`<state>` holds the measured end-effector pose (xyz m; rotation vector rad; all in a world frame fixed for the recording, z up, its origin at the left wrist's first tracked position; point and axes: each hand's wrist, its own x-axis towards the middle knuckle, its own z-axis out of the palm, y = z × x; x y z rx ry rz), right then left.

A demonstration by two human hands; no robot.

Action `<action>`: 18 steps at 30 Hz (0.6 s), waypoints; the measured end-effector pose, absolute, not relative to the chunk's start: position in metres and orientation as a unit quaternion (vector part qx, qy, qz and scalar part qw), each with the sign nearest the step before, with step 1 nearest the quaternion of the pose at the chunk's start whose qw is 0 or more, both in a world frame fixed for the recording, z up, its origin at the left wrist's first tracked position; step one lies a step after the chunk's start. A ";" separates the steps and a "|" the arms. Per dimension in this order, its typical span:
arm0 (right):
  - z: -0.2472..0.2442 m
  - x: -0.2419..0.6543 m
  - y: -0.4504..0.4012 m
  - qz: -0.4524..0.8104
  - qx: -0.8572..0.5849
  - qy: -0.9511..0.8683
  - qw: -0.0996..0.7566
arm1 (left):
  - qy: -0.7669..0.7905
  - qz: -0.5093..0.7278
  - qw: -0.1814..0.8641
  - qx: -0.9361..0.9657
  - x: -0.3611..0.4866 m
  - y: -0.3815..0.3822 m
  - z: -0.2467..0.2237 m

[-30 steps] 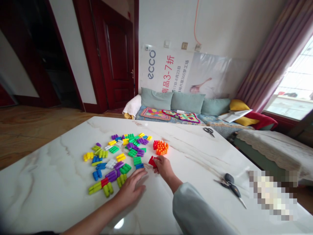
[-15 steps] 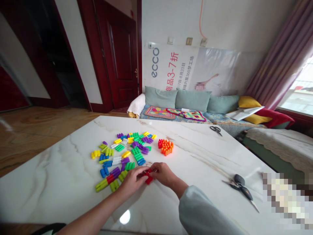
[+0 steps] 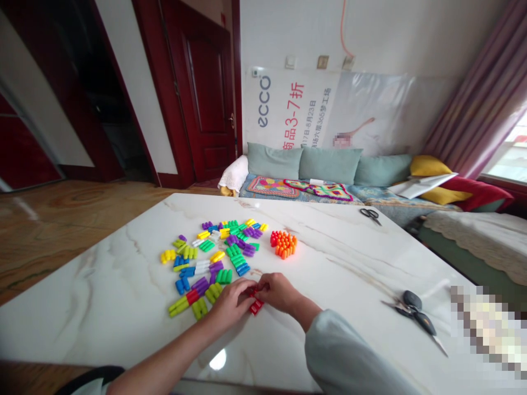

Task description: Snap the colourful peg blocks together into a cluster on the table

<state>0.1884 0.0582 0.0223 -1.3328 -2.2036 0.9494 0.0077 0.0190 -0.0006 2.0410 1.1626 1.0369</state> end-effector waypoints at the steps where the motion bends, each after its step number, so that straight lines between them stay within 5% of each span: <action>1: 0.023 0.188 0.058 0.336 -0.477 -0.788 0.196 | 0.435 0.387 0.282 0.763 0.008 0.019 0.000; 18: 0.024 0.186 0.057 0.322 -0.483 -0.793 0.187 | 0.431 0.377 0.297 0.764 0.008 0.018 0.003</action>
